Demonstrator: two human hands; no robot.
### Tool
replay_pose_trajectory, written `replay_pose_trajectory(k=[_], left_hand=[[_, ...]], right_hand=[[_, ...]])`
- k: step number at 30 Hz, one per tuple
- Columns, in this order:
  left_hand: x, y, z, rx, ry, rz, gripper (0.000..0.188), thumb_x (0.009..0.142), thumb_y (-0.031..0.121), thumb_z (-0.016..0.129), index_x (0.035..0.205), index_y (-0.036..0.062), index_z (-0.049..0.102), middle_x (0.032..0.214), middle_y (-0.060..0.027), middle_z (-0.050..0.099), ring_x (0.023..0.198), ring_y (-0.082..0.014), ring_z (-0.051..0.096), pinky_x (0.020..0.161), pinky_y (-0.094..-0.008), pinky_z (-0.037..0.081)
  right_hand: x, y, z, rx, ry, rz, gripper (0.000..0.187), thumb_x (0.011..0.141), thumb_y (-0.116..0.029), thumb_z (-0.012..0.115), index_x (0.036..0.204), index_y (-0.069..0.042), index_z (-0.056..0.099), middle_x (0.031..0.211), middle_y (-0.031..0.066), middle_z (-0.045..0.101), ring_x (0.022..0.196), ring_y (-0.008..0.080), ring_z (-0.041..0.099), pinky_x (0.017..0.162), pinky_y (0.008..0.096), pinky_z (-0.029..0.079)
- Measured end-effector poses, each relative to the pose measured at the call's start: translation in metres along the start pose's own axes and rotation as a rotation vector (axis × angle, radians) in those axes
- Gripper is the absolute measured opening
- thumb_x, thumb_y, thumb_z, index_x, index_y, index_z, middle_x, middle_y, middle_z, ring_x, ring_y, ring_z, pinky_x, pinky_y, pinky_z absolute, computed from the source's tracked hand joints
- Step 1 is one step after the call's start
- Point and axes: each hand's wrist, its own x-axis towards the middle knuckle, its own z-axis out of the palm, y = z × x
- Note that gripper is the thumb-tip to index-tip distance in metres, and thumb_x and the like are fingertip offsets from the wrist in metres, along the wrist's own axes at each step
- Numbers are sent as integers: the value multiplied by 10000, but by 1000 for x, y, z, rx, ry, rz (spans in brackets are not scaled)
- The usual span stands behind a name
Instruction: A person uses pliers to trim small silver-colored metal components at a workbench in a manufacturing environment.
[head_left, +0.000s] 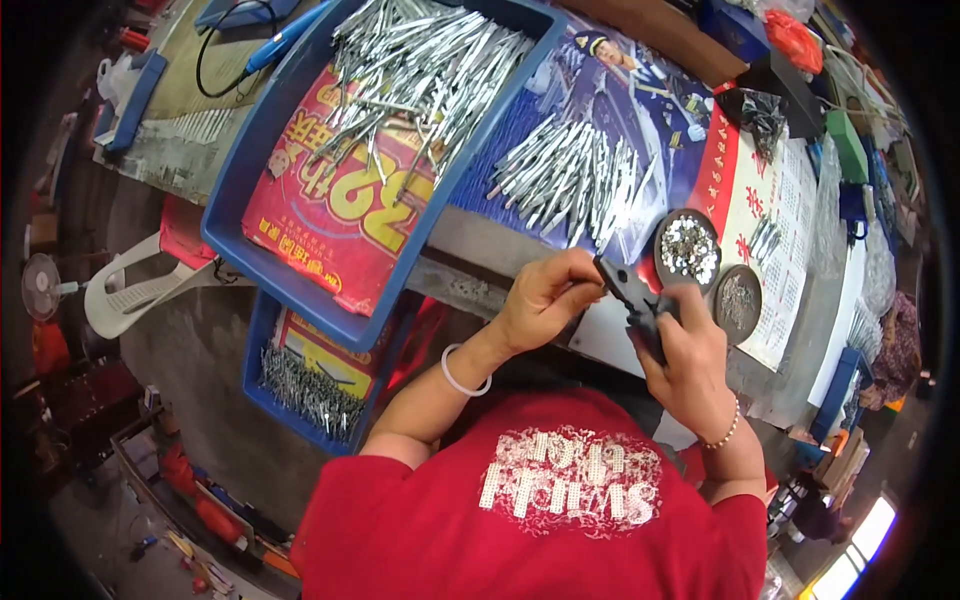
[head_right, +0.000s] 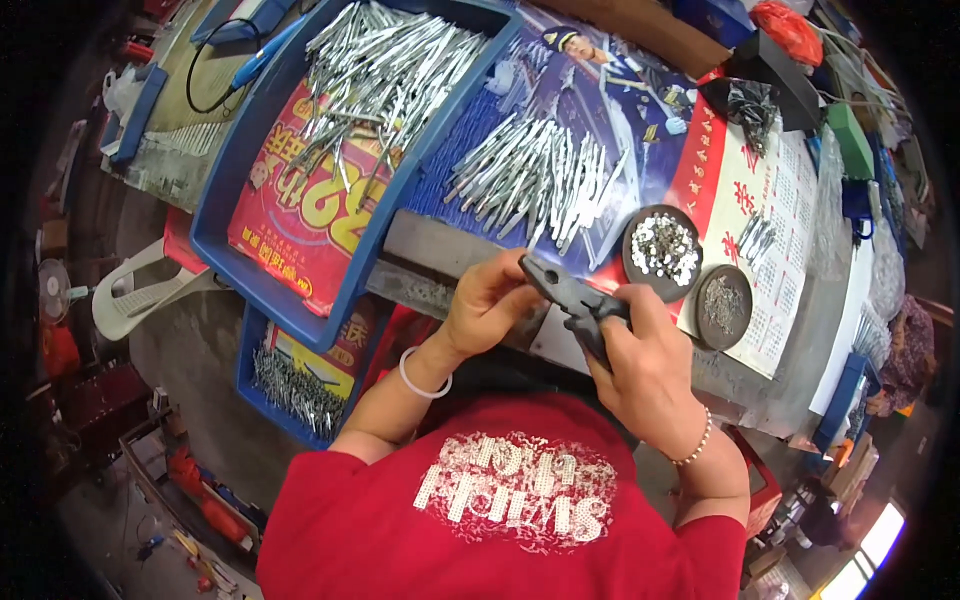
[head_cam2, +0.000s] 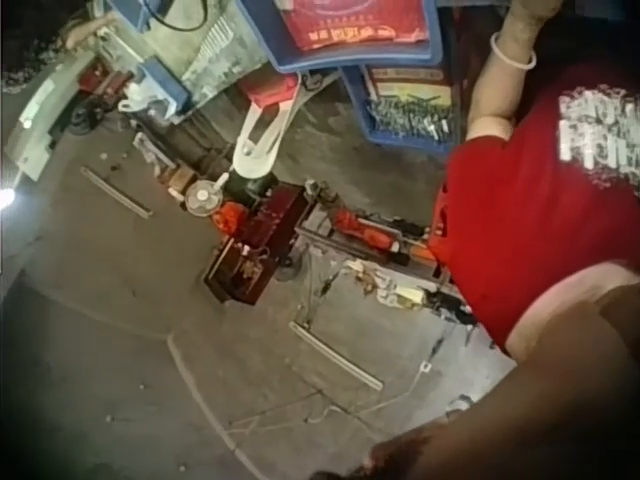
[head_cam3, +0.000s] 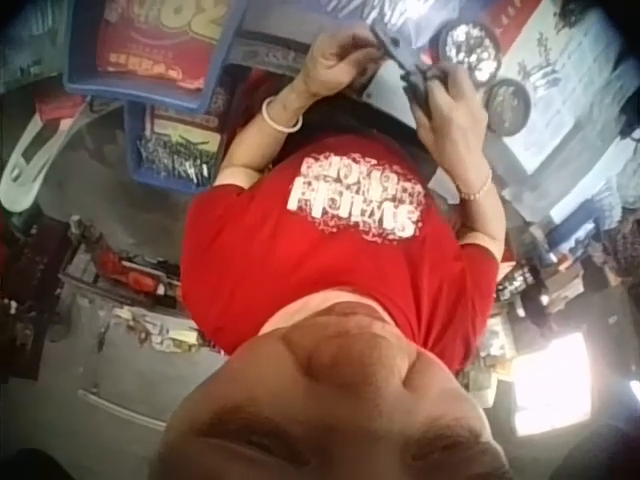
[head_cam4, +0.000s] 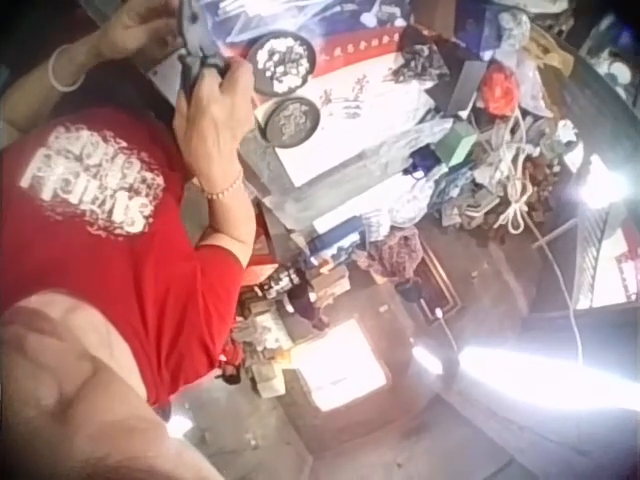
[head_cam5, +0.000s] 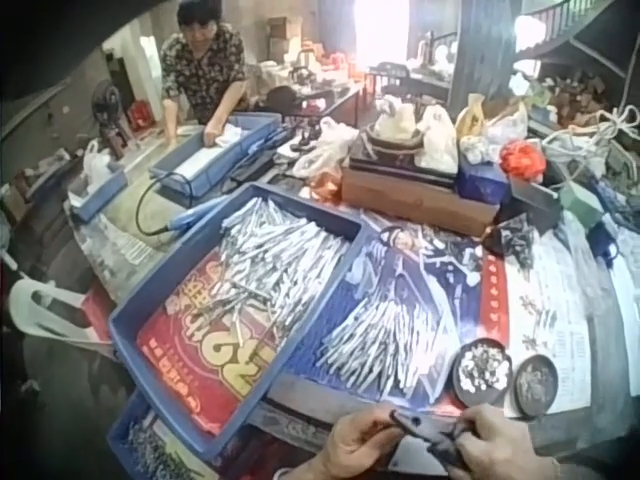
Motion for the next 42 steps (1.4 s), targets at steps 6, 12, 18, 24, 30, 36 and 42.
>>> replay_pose_trajectory(k=[6,12,18,24,30,36,42], left_hand=[[7,2,2,-49,17,-12,63,878,55,577,920,14,553,762,-38,555,665,-88,518,617,-220,426],[-1,18,17,-239,209,-228,72,912,92,541,944,28,532,791,-21,571,666,-76,530,618,-192,436],[-12,46,27,-617,215,-481,105,949,156,483,947,57,518,771,-21,560,591,-77,503,528,-202,399],[-19,65,39,-807,225,-644,104,943,155,475,975,71,526,761,-53,547,564,-103,468,494,-213,360],[-21,64,53,-797,219,-688,99,945,163,486,946,72,524,778,-20,573,573,-66,527,497,-188,392],[-19,61,64,-782,237,-730,105,949,161,472,957,74,530,778,-37,565,567,-78,496,460,-195,346],[-17,61,75,-711,212,-762,85,937,169,507,931,86,527,766,-3,564,577,-57,525,484,-183,381]], right_hand=[[-5,-1,0,92,288,-76,178,688,-20,684,738,28,520,962,181,502,733,354,564,608,398,448],[-19,2,-6,339,191,88,243,671,-16,688,904,21,629,924,166,504,788,314,560,683,337,446],[-35,25,21,499,31,21,298,675,-102,711,941,13,642,922,116,510,804,254,547,703,332,435],[-56,40,50,2089,-470,-30,626,821,-547,578,1162,-22,566,849,71,343,654,131,304,461,214,225],[-71,38,44,1716,-367,88,666,691,-516,718,1109,-11,600,917,73,391,716,158,369,507,240,292],[-84,32,21,475,-41,-107,563,592,-355,804,945,41,615,990,173,454,838,296,516,680,353,451],[-96,33,14,135,35,-28,504,544,-349,823,774,29,581,1020,222,462,852,366,534,725,405,476]])
